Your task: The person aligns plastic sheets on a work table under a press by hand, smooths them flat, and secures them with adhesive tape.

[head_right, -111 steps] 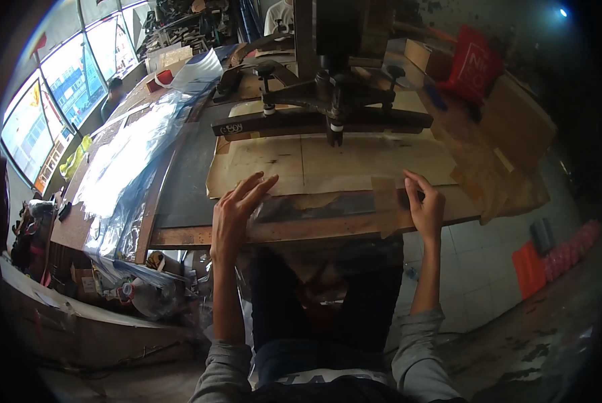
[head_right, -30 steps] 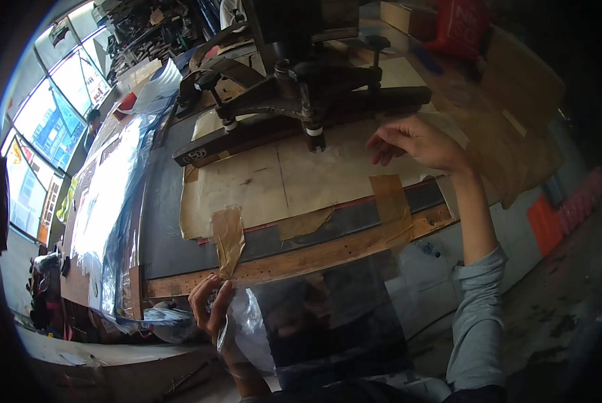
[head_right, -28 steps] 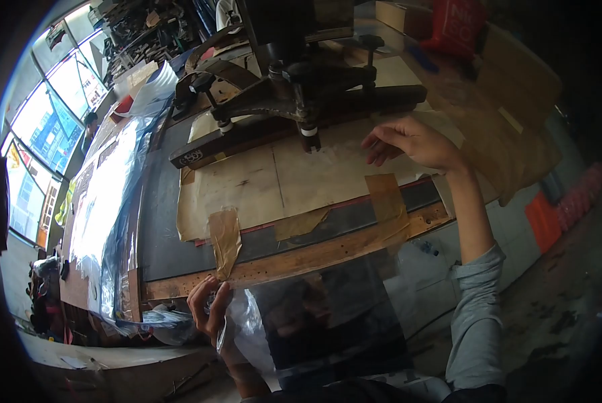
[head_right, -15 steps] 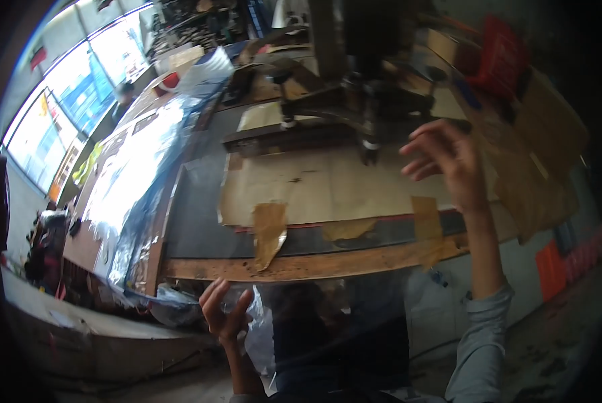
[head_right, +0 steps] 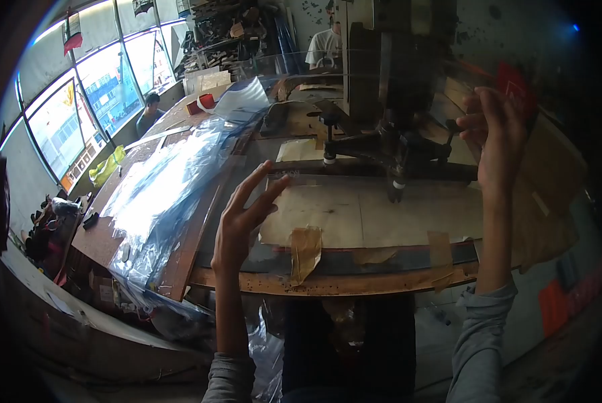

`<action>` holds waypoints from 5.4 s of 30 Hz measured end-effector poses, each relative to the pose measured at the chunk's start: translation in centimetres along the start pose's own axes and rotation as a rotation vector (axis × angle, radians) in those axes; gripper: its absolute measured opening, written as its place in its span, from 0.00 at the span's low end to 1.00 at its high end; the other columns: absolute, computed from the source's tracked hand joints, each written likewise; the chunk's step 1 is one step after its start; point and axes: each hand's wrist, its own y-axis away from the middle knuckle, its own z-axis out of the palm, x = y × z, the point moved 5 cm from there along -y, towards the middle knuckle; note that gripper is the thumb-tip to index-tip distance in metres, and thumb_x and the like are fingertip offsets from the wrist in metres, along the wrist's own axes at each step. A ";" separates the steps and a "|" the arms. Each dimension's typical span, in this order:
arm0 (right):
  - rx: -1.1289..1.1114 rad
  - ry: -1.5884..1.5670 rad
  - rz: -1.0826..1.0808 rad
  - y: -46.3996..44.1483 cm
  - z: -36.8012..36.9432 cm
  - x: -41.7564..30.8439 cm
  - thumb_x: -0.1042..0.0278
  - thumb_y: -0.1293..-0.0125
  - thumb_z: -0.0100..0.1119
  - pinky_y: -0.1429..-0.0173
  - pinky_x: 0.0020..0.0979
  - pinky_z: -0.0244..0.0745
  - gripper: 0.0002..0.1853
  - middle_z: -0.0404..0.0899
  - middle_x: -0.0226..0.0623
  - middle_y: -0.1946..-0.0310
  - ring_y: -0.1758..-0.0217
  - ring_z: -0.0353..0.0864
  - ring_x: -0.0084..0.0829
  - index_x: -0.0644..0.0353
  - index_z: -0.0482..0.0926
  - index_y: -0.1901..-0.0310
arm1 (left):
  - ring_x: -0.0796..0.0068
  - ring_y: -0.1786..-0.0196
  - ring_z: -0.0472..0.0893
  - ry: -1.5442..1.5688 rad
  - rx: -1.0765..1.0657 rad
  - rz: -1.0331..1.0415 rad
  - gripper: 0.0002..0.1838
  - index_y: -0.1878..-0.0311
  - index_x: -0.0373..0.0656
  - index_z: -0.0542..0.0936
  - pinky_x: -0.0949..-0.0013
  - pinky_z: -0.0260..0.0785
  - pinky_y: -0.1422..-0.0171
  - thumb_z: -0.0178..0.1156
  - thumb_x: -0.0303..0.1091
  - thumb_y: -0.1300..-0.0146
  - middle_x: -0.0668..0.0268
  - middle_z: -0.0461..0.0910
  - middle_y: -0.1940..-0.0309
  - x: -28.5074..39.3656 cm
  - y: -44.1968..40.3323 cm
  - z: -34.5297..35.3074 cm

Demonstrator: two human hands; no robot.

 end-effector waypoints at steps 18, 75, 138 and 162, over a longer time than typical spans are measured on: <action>-0.237 0.487 0.446 7.2 -13.1 6.7 0.67 0.32 0.59 0.87 0.18 0.52 0.16 0.79 0.32 0.77 0.88 0.65 0.12 0.61 0.72 0.46 | 0.71 0.46 0.79 0.031 -0.289 0.145 0.32 0.34 0.68 0.73 0.63 0.71 0.42 0.60 0.34 0.44 0.66 0.77 0.44 9.3 9.5 4.2; -0.771 1.009 -0.098 8.4 -10.3 15.8 0.65 0.33 0.59 0.32 0.38 0.68 0.20 0.77 0.42 0.40 0.35 0.73 0.43 0.58 0.77 0.40 | 0.65 0.34 0.73 -0.215 -0.401 -0.250 0.27 0.37 0.61 0.78 0.58 0.62 0.31 0.62 0.29 0.41 0.65 0.76 0.38 6.2 4.4 9.5; -0.788 0.987 -0.020 8.3 -10.3 15.8 0.67 0.34 0.60 0.30 0.39 0.67 0.21 0.76 0.44 0.39 0.32 0.71 0.44 0.59 0.76 0.39 | 0.68 0.32 0.72 -0.230 -0.415 -0.286 0.24 0.37 0.65 0.77 0.57 0.60 0.28 0.60 0.39 0.38 0.67 0.76 0.37 6.2 4.7 9.5; -0.800 0.993 -0.015 8.3 -9.9 15.4 0.68 0.34 0.60 0.30 0.41 0.67 0.21 0.75 0.42 0.38 0.32 0.70 0.45 0.59 0.76 0.39 | 0.67 0.33 0.72 -0.245 -0.442 -0.306 0.24 0.38 0.65 0.78 0.57 0.61 0.29 0.61 0.41 0.40 0.68 0.76 0.37 6.3 4.4 9.6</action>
